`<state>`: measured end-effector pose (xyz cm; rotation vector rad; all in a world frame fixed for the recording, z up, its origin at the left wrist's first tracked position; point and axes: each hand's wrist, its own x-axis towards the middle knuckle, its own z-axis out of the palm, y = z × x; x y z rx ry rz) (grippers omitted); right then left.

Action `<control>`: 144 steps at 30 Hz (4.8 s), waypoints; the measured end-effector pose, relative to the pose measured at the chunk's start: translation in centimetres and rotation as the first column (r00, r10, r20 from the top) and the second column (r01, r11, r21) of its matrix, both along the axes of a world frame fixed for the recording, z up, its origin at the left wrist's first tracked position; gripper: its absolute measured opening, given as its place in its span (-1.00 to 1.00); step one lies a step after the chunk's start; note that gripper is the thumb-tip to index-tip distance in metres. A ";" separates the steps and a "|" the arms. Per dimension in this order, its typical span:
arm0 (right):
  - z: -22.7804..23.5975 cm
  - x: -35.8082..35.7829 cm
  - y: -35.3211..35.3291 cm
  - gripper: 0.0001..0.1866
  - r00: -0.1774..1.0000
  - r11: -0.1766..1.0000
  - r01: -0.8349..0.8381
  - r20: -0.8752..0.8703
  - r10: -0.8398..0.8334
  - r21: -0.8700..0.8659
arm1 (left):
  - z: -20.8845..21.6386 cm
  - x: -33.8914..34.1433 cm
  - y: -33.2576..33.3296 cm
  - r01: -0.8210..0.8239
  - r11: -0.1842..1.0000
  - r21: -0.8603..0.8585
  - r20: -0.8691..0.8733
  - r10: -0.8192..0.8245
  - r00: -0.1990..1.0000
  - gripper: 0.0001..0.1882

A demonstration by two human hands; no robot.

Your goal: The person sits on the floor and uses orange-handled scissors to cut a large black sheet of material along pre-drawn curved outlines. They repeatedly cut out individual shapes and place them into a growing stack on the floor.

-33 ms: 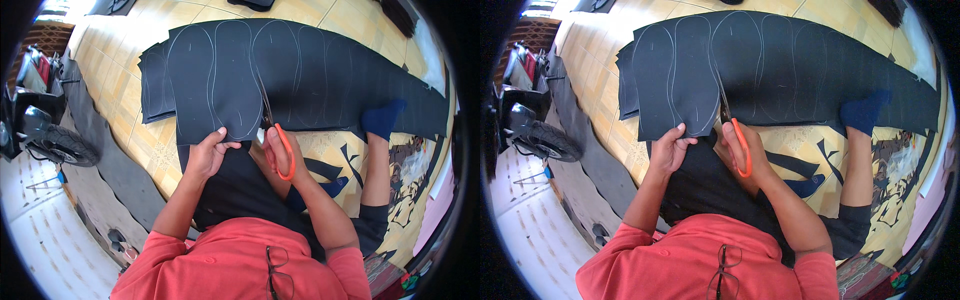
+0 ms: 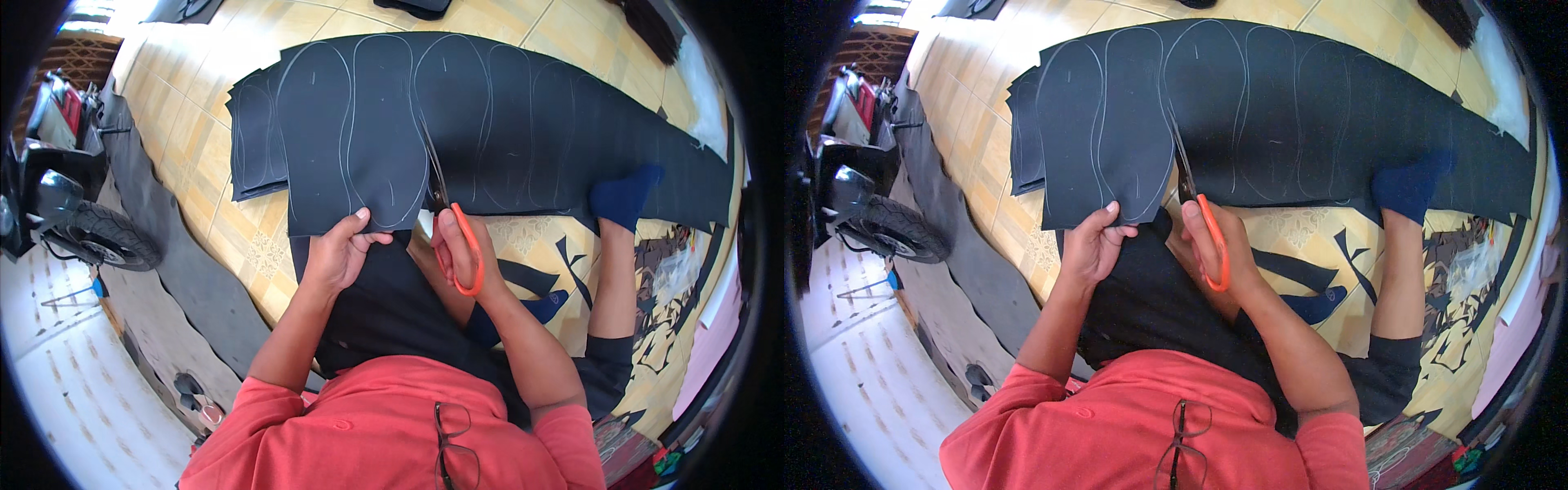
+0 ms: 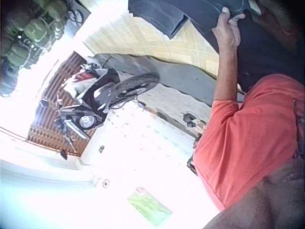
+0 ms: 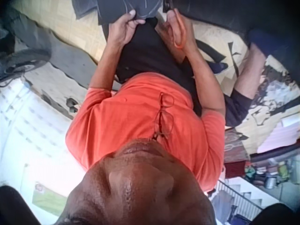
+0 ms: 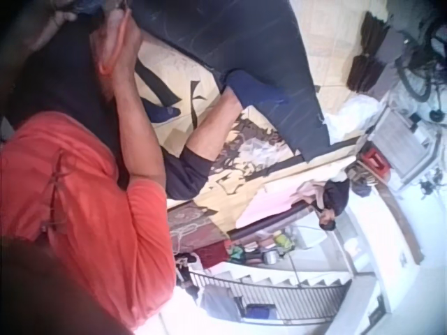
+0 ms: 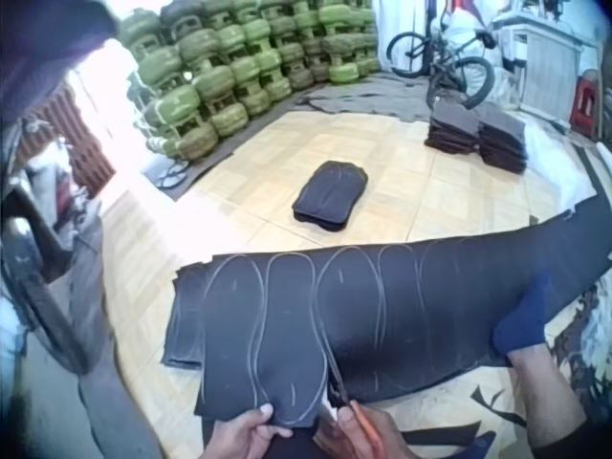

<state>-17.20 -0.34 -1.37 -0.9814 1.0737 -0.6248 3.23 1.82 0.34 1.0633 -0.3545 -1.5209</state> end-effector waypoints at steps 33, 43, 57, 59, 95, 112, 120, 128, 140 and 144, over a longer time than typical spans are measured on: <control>1.3 5.3 -1.8 -0.67 0.936 0.797 0.237 -0.088 -0.340 -0.555 | 3.4 -2.0 5.4 0.034 0.998 0.044 -0.399 -0.013 0.917 -0.73; 0.5 6.6 -2.1 -0.58 0.918 0.743 0.274 -0.065 -0.392 -0.611 | 3.7 -1.7 6.6 0.043 0.998 0.039 -0.413 -0.023 0.911 -0.69; 2.3 4.8 -4.9 -0.36 0.953 0.901 0.296 0.039 -0.299 -0.316 | 4.5 -0.9 7.6 0.043 0.999 0.034 -0.321 -0.030 0.947 -0.65; 2.4 4.0 -4.8 -0.36 0.968 0.947 0.247 0.010 -0.251 -0.205 | 4.0 -0.4 7.6 0.041 0.999 -0.009 -0.319 -0.042 0.947 -0.63; -1.7 -4.7 8.3 -0.43 0.883 0.880 0.465 -0.117 -0.454 0.096 | -7.8 -7.4 -8.1 0.273 0.929 0.249 0.968 -0.230 -0.101 -0.30; -0.1 -4.0 9.7 -0.40 0.870 0.848 0.492 -0.071 -0.488 0.198 | -11.5 -13.2 -8.7 0.345 0.932 0.109 0.104 -0.356 0.929 -0.62; 3.3 -1.4 10.7 -0.36 0.949 0.900 0.312 -0.058 -0.309 0.305 | -4.7 -4.0 -7.7 0.299 0.952 0.065 0.340 -0.303 0.890 -0.55; 4.3 0.6 8.4 -0.27 0.998 0.922 0.061 -0.014 -0.060 0.382 | -0.9 -1.5 -3.6 0.150 0.988 -0.047 0.253 -0.133 0.958 -0.62; 2.5 2.9 6.3 -0.41 0.987 0.991 0.088 -0.147 -0.072 0.102 | -1.7 -1.7 -1.9 0.187 0.982 0.001 0.187 -0.184 0.965 -0.70; 2.7 3.1 6.5 -0.41 0.983 0.989 0.129 -0.142 -0.117 0.073 | -1.3 -1.8 -1.6 0.203 0.979 -0.020 0.200 -0.195 0.960 -0.72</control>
